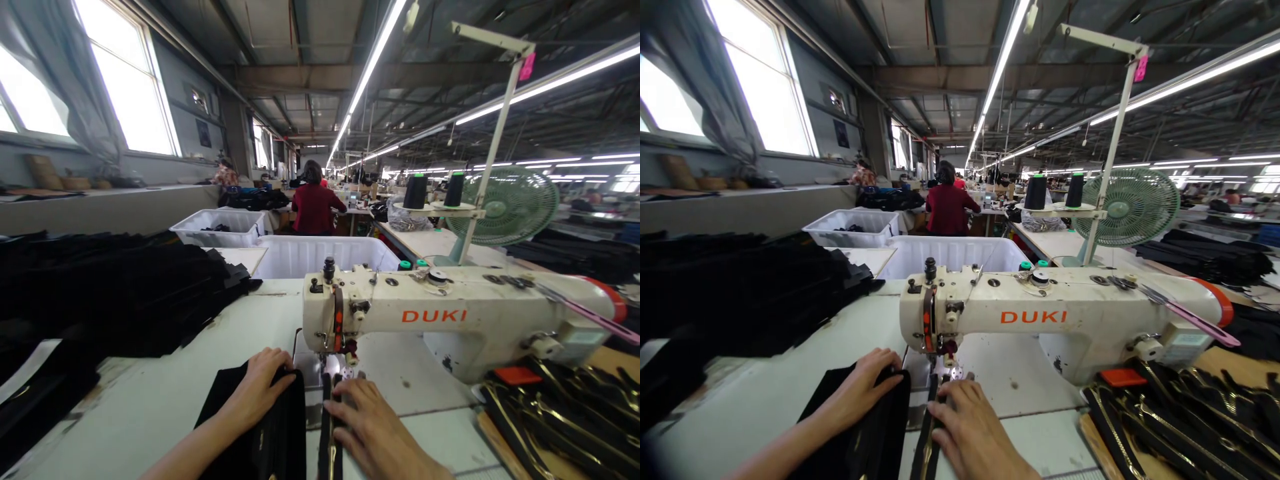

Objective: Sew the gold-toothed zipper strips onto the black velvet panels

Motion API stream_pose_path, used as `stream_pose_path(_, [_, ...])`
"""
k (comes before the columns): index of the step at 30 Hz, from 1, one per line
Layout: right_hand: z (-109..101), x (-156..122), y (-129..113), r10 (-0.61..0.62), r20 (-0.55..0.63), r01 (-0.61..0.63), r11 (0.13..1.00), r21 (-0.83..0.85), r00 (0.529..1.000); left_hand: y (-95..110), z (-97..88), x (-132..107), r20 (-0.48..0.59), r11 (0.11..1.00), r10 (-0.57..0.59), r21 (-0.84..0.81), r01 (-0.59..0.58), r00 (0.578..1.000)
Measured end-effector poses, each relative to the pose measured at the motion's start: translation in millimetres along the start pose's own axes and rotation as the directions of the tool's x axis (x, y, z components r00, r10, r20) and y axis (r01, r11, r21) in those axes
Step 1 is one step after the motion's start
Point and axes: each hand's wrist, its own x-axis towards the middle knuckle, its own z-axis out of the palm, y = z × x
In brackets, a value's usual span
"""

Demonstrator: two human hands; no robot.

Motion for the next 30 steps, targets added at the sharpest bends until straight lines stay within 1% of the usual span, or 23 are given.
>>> stream_pose_path(3, [4.9,-2.0,-4.8,-0.011,0.002,0.011,1.000,-0.001,1.000,7.7,10.6,-0.5,-0.013,0.998,-0.022,-0.063,0.021,1.000])
stream_pose_path(5, [3.8,-1.4,-4.3,-0.020,0.020,0.020,1.000,-0.001,1.000,10.7,18.4,-2.6,-0.054,0.998,-0.028,-0.062,0.025,0.998])
stream_pose_path(7, [2.9,-0.7,-1.9,-0.040,0.029,0.040,0.999,-0.013,0.999,12.7,26.8,-11.1,-0.111,0.999,-0.021,-0.038,0.017,0.994])
stream_pose_path(9, [4.8,-1.2,1.3,-0.077,0.025,0.078,0.996,-0.045,0.997,14.4,35.1,-26.6,-0.133,1.000,0.009,-0.002,-0.009,0.991])
stream_pose_path(10, [6.8,-1.9,2.9,-0.101,0.015,0.101,0.993,-0.063,0.995,15.0,39.0,-35.7,-0.116,0.999,0.041,0.032,-0.037,0.992])
stream_pose_path(12, [12.1,-3.7,5.7,-0.144,-0.023,0.142,0.985,-0.097,0.989,15.2,45.4,-52.1,-0.048,0.975,0.163,0.164,-0.153,0.985])
stream_pose_path(13, [14.6,-4.6,6.9,-0.160,-0.041,0.155,0.982,-0.107,0.986,14.4,47.7,-58.1,-0.010,0.940,0.243,0.249,-0.233,0.970])
stream_pose_path(15, [18.2,-6.1,8.9,-0.188,-0.080,0.178,0.977,-0.121,0.979,11.2,50.0,-64.7,0.065,0.838,0.378,0.401,-0.371,0.924])
stream_pose_path(17, [19.3,-6.9,10.3,-0.214,-0.086,0.200,0.968,-0.154,0.973,6.3,49.7,-65.5,0.132,0.739,0.452,0.499,-0.453,0.882])
stream_pose_path(20, [18.2,-6.9,11.6,-0.244,-0.078,0.222,0.949,-0.222,0.967,-0.6,47.5,-62.9,0.211,0.650,0.471,0.573,-0.499,0.856])
stream_pose_path(22, [18.0,-6.2,12.3,-0.252,-0.073,0.229,0.943,-0.240,0.965,-3.0,47.3,-61.3,0.234,0.627,0.467,0.593,-0.505,0.853])
stream_pose_path(26, [20.5,-3.9,14.6,-0.245,-0.020,0.234,0.943,-0.236,0.969,-3.7,49.0,-58.8,0.248,0.641,0.449,0.579,-0.503,0.858])
stream_pose_path(30, [23.3,-1.8,17.9,-0.240,0.022,0.238,0.944,-0.229,0.971,-0.7,46.9,-55.8,0.249,0.662,0.465,0.539,-0.521,0.849])
